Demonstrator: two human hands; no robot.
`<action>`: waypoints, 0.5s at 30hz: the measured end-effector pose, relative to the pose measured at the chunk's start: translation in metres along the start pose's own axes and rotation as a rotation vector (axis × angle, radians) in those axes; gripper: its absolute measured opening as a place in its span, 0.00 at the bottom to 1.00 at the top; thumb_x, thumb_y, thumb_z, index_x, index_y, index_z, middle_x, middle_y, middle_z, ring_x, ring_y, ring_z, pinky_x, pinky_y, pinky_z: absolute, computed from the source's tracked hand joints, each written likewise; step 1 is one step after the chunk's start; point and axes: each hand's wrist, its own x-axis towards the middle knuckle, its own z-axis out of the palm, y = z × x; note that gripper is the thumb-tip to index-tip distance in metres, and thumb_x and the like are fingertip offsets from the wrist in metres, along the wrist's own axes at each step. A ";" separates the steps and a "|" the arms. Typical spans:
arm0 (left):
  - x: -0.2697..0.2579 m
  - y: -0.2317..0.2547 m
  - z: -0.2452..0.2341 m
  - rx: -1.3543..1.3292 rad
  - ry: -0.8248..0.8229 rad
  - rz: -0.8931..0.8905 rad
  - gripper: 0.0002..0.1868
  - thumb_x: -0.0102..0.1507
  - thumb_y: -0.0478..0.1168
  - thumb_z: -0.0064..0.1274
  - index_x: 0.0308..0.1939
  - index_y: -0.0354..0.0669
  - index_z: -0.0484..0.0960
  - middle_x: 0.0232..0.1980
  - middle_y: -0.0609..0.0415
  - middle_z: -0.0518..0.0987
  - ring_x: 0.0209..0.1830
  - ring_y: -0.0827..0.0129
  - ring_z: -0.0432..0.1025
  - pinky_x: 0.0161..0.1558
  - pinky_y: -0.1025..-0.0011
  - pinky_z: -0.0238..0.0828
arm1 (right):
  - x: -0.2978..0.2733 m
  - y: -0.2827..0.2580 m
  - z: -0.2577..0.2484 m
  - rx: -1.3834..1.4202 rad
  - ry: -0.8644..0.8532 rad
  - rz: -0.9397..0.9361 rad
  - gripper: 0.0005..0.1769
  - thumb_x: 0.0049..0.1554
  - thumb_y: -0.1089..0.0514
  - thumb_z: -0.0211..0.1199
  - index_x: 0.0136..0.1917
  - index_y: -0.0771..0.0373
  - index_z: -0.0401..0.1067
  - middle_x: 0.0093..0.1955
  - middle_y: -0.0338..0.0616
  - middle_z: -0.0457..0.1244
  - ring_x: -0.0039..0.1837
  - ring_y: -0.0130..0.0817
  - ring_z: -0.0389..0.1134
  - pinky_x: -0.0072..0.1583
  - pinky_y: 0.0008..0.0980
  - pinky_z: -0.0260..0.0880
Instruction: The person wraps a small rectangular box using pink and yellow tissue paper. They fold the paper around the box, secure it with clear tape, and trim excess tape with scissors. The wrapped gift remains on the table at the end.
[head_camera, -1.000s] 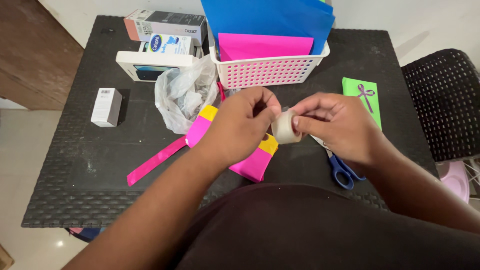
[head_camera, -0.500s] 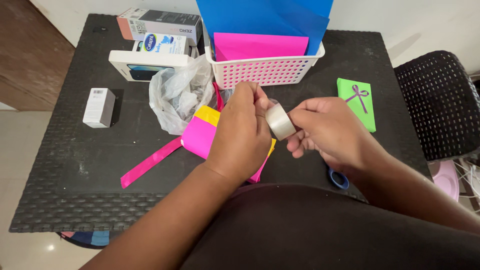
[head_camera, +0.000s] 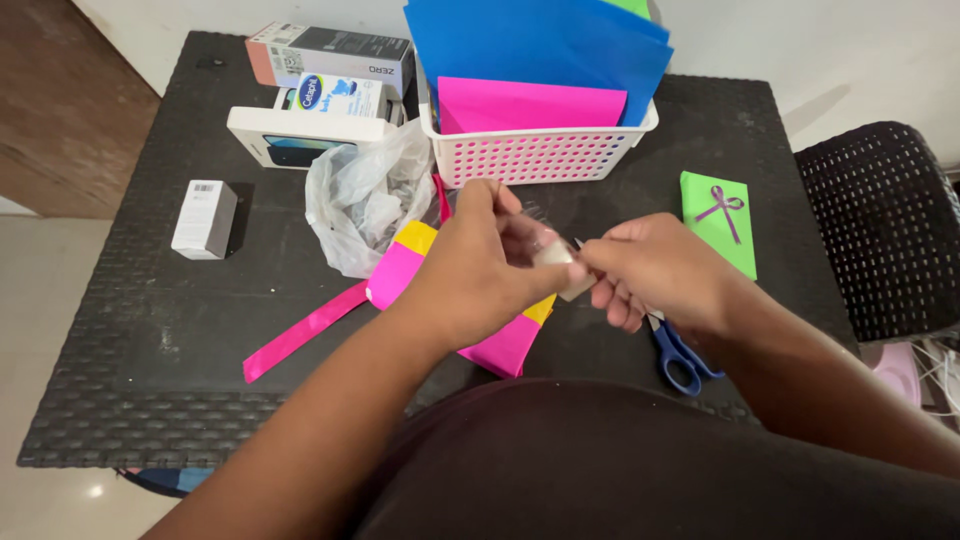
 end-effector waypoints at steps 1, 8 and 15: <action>0.002 -0.002 0.000 0.054 -0.012 0.024 0.37 0.49 0.45 0.72 0.49 0.40 0.61 0.42 0.52 0.79 0.42 0.73 0.76 0.43 0.70 0.78 | 0.006 0.007 -0.003 -0.027 0.000 0.002 0.19 0.58 0.49 0.61 0.41 0.69 0.77 0.34 0.48 0.67 0.33 0.35 0.66 0.38 0.34 0.67; 0.012 -0.016 -0.011 0.130 0.022 -0.036 0.42 0.46 0.46 0.75 0.50 0.40 0.59 0.44 0.50 0.79 0.44 0.70 0.74 0.46 0.69 0.77 | 0.053 0.096 -0.049 -1.270 0.044 -0.080 0.14 0.59 0.47 0.64 0.51 0.56 0.80 0.47 0.44 0.71 0.51 0.37 0.73 0.55 0.39 0.75; 0.016 -0.023 -0.014 0.171 -0.079 -0.064 0.41 0.47 0.44 0.74 0.50 0.40 0.59 0.44 0.49 0.80 0.45 0.69 0.77 0.49 0.68 0.77 | 0.061 0.141 -0.043 -1.117 -0.036 0.305 0.20 0.57 0.45 0.69 0.51 0.64 0.81 0.51 0.50 0.72 0.55 0.41 0.75 0.59 0.40 0.75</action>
